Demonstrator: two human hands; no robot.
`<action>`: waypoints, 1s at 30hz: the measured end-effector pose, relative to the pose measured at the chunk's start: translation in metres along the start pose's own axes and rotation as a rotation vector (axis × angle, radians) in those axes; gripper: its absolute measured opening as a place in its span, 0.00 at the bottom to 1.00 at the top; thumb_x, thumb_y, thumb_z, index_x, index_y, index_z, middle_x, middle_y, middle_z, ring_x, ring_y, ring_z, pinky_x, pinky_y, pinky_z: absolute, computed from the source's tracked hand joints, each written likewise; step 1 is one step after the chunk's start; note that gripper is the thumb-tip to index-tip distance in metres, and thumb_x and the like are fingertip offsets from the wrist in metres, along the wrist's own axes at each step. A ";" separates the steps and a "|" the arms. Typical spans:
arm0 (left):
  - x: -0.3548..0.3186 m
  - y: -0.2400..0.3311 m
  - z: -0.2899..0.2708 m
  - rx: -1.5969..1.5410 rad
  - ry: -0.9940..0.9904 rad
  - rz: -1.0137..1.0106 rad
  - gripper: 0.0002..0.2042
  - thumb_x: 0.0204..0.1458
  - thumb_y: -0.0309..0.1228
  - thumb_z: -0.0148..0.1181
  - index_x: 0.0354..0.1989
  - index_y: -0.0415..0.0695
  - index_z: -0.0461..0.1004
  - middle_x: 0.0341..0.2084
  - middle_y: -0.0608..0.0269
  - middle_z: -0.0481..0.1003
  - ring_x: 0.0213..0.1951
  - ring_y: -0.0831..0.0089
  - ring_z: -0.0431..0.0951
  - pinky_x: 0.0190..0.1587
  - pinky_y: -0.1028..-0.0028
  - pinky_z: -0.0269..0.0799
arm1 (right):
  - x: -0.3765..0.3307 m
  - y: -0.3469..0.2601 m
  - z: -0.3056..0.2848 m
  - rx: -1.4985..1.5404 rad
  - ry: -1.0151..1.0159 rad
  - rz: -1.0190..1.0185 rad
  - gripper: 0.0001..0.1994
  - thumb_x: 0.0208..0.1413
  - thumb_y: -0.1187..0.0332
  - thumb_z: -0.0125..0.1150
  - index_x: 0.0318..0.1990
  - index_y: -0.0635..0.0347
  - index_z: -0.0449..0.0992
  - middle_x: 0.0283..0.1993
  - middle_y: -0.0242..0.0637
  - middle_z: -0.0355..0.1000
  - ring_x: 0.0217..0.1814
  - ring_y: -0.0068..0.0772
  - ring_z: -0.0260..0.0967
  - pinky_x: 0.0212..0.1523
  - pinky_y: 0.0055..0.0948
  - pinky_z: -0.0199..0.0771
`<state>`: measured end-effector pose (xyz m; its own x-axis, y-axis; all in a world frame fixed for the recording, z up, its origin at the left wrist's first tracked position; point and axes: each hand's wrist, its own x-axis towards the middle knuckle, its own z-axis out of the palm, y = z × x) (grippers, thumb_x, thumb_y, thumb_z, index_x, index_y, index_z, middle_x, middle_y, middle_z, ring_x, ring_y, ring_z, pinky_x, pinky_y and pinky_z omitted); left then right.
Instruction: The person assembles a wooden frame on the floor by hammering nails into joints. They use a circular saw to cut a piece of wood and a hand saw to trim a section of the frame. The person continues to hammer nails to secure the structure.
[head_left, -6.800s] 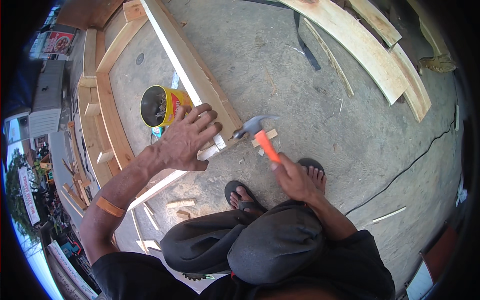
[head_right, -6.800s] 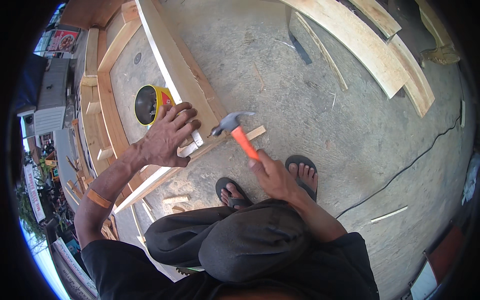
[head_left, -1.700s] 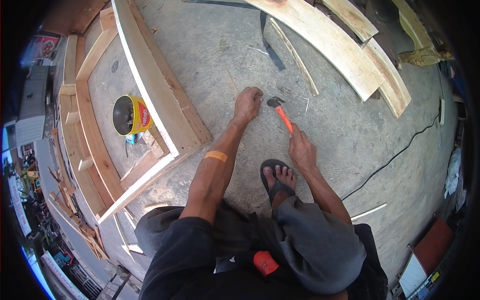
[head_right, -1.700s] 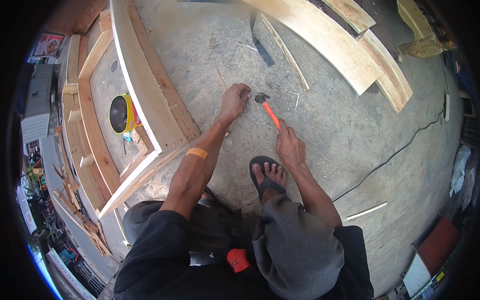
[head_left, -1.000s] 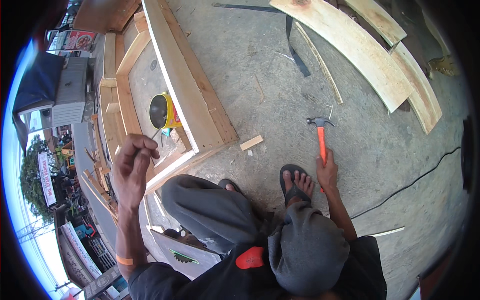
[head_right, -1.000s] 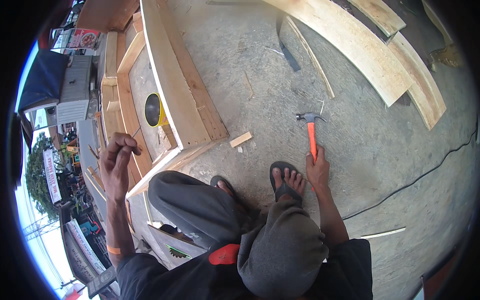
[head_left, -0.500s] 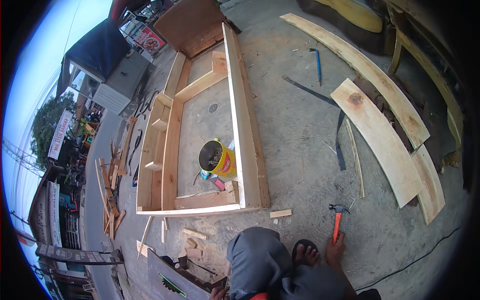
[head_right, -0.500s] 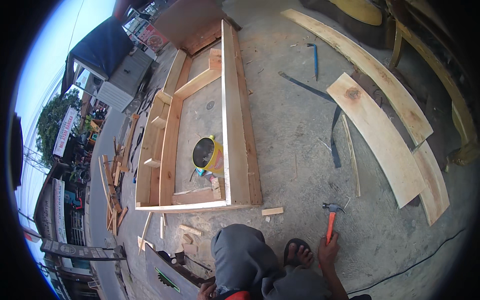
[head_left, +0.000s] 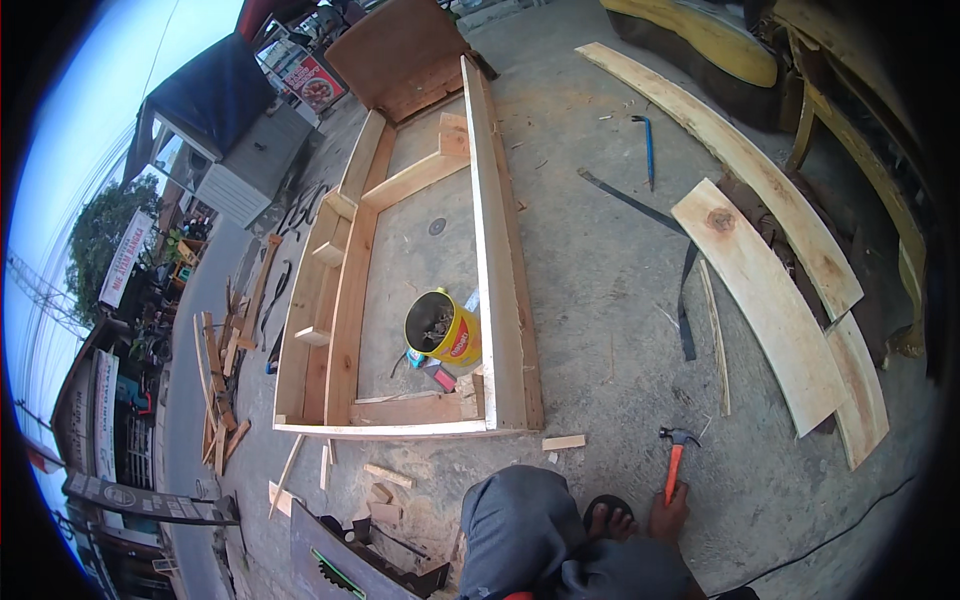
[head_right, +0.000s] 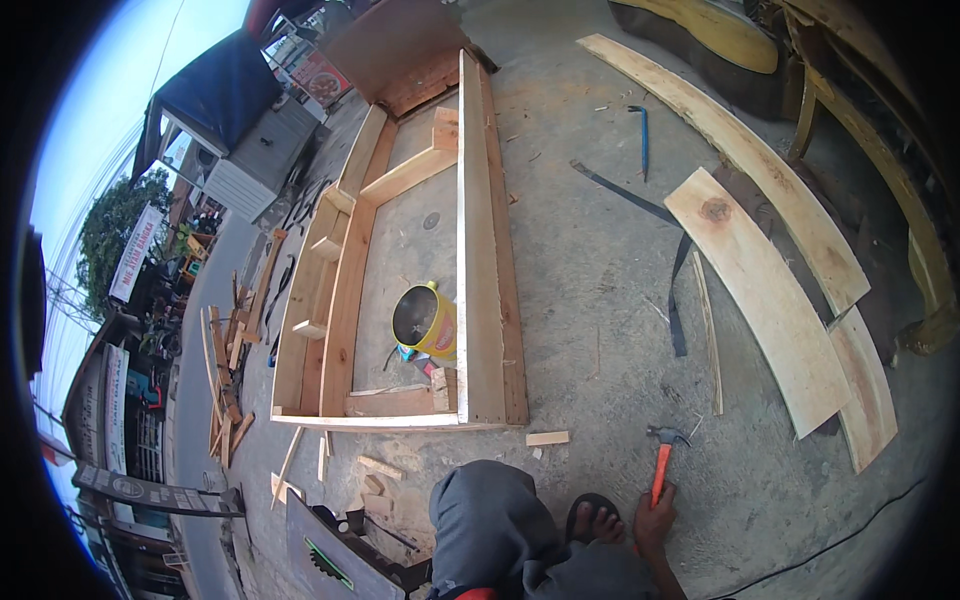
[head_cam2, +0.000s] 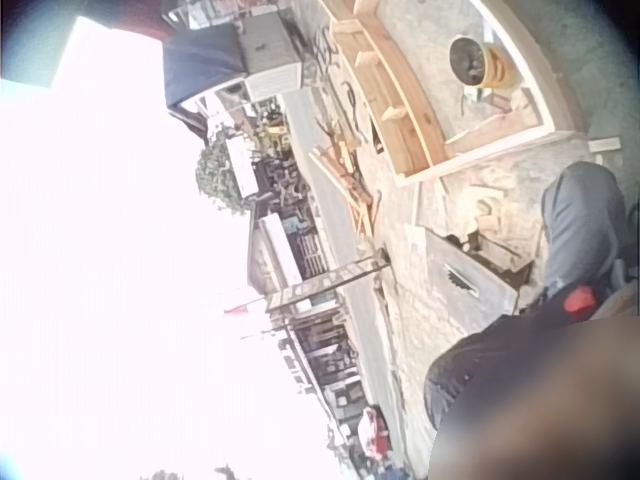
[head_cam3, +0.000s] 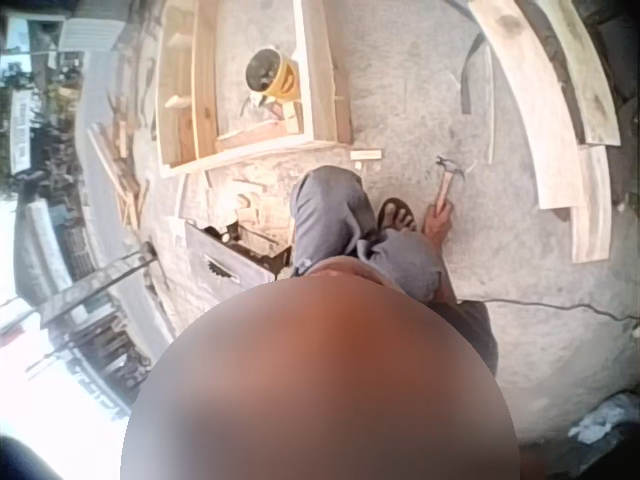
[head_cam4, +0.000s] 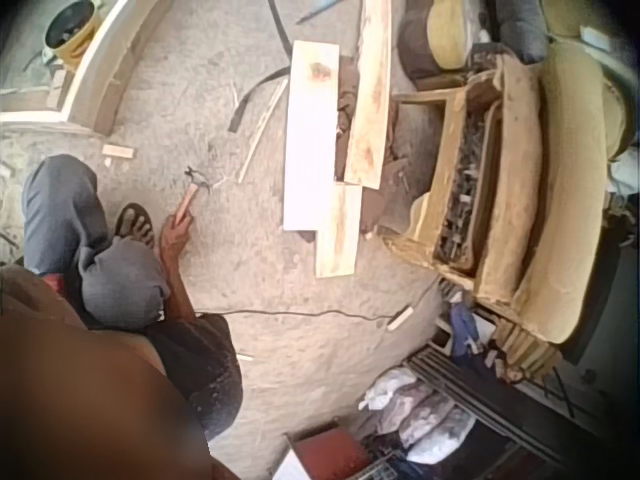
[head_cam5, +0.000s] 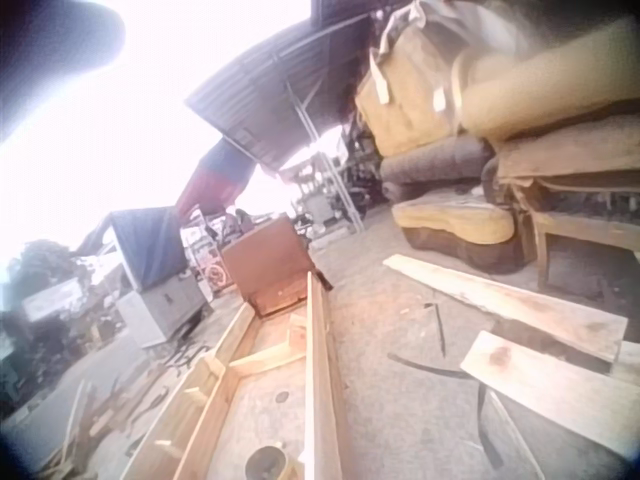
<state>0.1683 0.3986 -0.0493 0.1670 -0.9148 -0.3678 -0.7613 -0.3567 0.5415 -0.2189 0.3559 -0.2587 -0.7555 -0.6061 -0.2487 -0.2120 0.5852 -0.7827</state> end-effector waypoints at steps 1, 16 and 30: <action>0.002 0.000 0.002 -0.002 -0.001 0.002 0.09 0.59 0.25 0.58 0.45 0.38 0.80 0.37 0.54 0.75 0.38 0.61 0.79 0.31 0.68 0.79 | 0.001 0.004 0.001 0.008 0.008 -0.006 0.16 0.59 0.68 0.58 0.53 0.61 0.69 0.36 0.63 0.75 0.40 0.72 0.74 0.38 0.59 0.68; 0.002 -0.007 0.005 -0.011 -0.029 -0.035 0.07 0.59 0.25 0.59 0.41 0.38 0.80 0.36 0.56 0.76 0.38 0.64 0.80 0.35 0.69 0.80 | 0.002 0.000 -0.005 0.042 -0.015 0.008 0.15 0.58 0.69 0.58 0.51 0.63 0.68 0.37 0.60 0.77 0.40 0.68 0.75 0.39 0.57 0.70; -0.009 -0.022 -0.013 -0.024 -0.047 -0.079 0.06 0.59 0.26 0.59 0.38 0.37 0.80 0.35 0.57 0.78 0.38 0.66 0.82 0.37 0.70 0.81 | 0.005 -0.010 0.002 0.058 -0.011 0.030 0.15 0.58 0.68 0.58 0.51 0.61 0.69 0.36 0.60 0.77 0.41 0.68 0.76 0.38 0.56 0.71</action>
<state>0.1915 0.4117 -0.0479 0.1961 -0.8740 -0.4446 -0.7314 -0.4324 0.5273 -0.2191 0.3457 -0.2529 -0.7536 -0.5954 -0.2784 -0.1530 0.5709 -0.8066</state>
